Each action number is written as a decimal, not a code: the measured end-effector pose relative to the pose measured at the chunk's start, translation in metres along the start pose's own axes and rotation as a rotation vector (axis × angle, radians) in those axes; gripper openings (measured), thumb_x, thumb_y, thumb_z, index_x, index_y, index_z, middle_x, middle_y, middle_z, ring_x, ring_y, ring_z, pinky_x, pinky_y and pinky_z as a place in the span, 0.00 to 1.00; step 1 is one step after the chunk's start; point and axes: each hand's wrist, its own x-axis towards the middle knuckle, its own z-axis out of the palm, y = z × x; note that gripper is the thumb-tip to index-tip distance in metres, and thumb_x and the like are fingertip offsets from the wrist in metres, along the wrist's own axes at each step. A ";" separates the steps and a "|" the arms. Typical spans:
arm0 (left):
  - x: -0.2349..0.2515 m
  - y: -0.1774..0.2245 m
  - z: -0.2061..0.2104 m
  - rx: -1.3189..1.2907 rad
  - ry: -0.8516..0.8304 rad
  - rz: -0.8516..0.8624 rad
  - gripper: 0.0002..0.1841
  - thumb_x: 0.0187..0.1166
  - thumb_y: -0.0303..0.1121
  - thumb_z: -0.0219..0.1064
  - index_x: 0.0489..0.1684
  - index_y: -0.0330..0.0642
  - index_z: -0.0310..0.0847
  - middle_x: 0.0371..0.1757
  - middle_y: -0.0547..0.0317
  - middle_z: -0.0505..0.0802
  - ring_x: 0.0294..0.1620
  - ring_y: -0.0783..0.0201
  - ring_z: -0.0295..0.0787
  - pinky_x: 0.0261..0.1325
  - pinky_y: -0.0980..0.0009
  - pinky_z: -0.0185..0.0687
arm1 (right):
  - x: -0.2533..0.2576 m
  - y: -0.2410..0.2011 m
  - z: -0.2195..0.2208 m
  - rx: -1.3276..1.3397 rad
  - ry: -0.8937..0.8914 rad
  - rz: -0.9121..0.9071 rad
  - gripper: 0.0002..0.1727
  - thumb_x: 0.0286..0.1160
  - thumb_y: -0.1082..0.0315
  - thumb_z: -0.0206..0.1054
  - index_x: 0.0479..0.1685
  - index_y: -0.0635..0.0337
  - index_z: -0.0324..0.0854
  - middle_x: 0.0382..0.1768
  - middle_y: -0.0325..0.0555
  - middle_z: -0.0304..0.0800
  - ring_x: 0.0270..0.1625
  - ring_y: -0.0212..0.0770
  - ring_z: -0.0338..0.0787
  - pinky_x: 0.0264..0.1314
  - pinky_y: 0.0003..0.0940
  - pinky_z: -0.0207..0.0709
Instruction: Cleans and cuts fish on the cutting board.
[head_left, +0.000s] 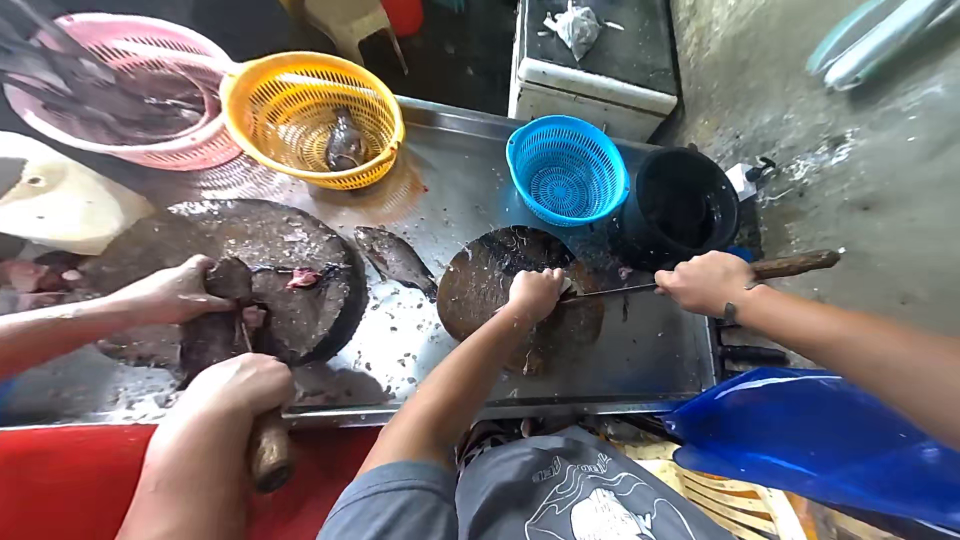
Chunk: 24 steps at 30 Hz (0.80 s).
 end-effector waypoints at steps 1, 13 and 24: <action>-0.001 0.001 -0.001 0.001 -0.002 0.007 0.20 0.84 0.36 0.64 0.73 0.49 0.75 0.59 0.45 0.91 0.52 0.39 0.92 0.50 0.38 0.84 | -0.001 -0.002 -0.005 -0.002 -0.024 -0.014 0.17 0.91 0.51 0.56 0.51 0.52 0.85 0.33 0.51 0.90 0.40 0.57 0.94 0.38 0.55 0.84; 0.039 -0.013 -0.016 0.108 -0.096 0.091 0.28 0.72 0.46 0.77 0.72 0.52 0.78 0.52 0.44 0.93 0.55 0.37 0.90 0.58 0.31 0.77 | 0.027 -0.056 -0.063 -0.026 -0.112 0.094 0.08 0.81 0.72 0.59 0.47 0.61 0.85 0.37 0.58 0.90 0.47 0.62 0.93 0.45 0.61 0.81; 0.072 -0.049 0.003 0.036 -0.062 0.166 0.46 0.50 0.66 0.84 0.70 0.51 0.77 0.57 0.46 0.93 0.60 0.40 0.89 0.61 0.31 0.78 | 0.043 -0.092 -0.079 0.087 -0.206 0.167 0.10 0.81 0.78 0.57 0.45 0.70 0.85 0.43 0.63 0.90 0.50 0.63 0.92 0.44 0.62 0.82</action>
